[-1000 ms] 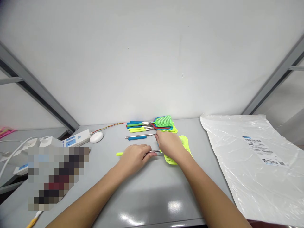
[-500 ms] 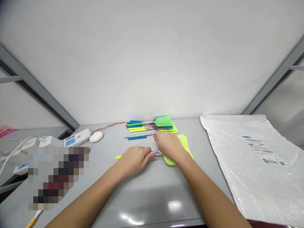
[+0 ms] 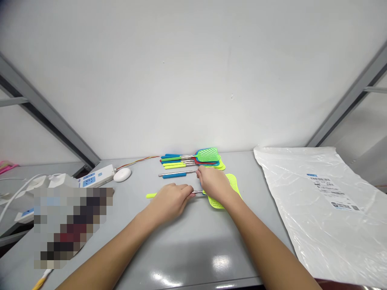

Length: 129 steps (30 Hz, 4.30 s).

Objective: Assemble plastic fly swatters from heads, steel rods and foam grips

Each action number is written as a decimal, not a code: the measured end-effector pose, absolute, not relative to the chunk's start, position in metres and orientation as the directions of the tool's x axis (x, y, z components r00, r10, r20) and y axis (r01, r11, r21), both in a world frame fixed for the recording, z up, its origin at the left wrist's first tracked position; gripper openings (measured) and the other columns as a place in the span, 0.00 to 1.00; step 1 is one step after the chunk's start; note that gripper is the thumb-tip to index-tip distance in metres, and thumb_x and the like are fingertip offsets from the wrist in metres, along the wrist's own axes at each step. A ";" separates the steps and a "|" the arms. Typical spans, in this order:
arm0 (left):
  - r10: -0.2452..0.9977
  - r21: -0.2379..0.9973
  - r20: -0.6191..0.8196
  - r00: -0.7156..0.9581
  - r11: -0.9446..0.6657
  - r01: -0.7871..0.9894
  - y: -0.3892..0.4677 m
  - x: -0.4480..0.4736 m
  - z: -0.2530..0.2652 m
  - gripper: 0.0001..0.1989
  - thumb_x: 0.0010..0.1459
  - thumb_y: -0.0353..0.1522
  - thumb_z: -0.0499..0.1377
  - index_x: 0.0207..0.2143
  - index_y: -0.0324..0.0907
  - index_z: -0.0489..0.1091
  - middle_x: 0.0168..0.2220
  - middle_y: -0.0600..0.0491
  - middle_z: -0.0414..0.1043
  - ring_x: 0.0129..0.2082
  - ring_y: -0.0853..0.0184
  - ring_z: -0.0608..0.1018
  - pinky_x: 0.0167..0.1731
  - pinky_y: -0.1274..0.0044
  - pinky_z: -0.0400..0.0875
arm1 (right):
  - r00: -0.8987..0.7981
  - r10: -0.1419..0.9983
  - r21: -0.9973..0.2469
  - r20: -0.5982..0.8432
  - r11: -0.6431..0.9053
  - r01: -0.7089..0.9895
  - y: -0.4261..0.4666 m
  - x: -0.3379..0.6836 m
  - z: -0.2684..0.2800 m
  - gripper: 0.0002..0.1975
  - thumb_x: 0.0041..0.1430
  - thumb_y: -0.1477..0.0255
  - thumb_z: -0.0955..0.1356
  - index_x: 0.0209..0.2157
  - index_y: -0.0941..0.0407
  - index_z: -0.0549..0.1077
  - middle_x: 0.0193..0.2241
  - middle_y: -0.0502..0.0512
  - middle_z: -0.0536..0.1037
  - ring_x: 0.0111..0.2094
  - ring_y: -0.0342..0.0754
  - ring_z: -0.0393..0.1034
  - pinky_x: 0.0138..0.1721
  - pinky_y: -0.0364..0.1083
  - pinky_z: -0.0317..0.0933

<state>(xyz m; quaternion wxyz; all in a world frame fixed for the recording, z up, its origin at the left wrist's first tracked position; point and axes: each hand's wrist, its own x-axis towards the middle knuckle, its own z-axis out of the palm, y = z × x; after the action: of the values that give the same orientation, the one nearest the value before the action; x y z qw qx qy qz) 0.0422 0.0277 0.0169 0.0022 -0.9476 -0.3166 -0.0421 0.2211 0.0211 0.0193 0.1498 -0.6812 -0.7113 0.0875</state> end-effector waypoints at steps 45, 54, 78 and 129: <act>0.806 0.808 0.092 0.584 -0.404 0.430 0.034 0.042 0.020 0.18 0.63 0.46 0.45 0.27 0.44 0.58 0.21 0.58 0.64 0.19 0.69 0.68 0.21 0.78 0.61 | 0.098 0.988 -0.980 0.116 0.130 -0.150 0.033 0.209 0.010 0.18 0.56 0.54 0.65 0.31 0.56 0.70 0.14 0.43 0.65 0.11 0.37 0.53 0.13 0.40 0.50; 0.754 0.980 -0.145 0.641 0.197 -0.009 0.021 0.064 -0.012 0.18 0.60 0.49 0.47 0.30 0.45 0.55 0.15 0.66 0.49 0.08 0.77 0.50 0.10 0.79 0.62 | 0.099 0.993 -0.996 0.064 0.069 -0.055 0.042 0.205 -0.009 0.23 0.58 0.53 0.60 0.22 0.56 0.68 0.08 0.43 0.57 0.12 0.39 0.48 0.16 0.42 0.43; 0.693 0.918 -0.283 0.663 0.397 -0.023 0.021 0.053 0.017 0.17 0.61 0.48 0.48 0.29 0.45 0.55 0.16 0.65 0.45 0.10 0.78 0.47 0.10 0.84 0.50 | 0.053 0.999 -1.000 -0.011 -0.010 -0.018 0.025 0.191 0.013 0.23 0.58 0.52 0.59 0.26 0.57 0.68 0.09 0.41 0.52 0.14 0.38 0.50 0.17 0.40 0.44; 0.932 0.908 -0.071 0.356 0.209 -0.364 0.060 0.033 0.009 0.17 0.53 0.40 0.63 0.44 0.45 0.73 0.34 0.54 0.64 0.31 0.74 0.67 0.31 0.81 0.67 | -0.035 0.987 -0.749 0.158 0.143 0.647 0.023 0.199 0.001 0.20 0.61 0.55 0.60 0.22 0.54 0.61 0.19 0.47 0.65 0.22 0.43 0.55 0.23 0.43 0.44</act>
<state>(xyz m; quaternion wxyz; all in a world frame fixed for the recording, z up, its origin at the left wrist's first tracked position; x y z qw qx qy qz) 0.0326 0.0601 0.0085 -0.7033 -0.4282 -0.3312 -0.4608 0.1994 0.0233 0.0011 0.3405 -0.6053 -0.6750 0.2492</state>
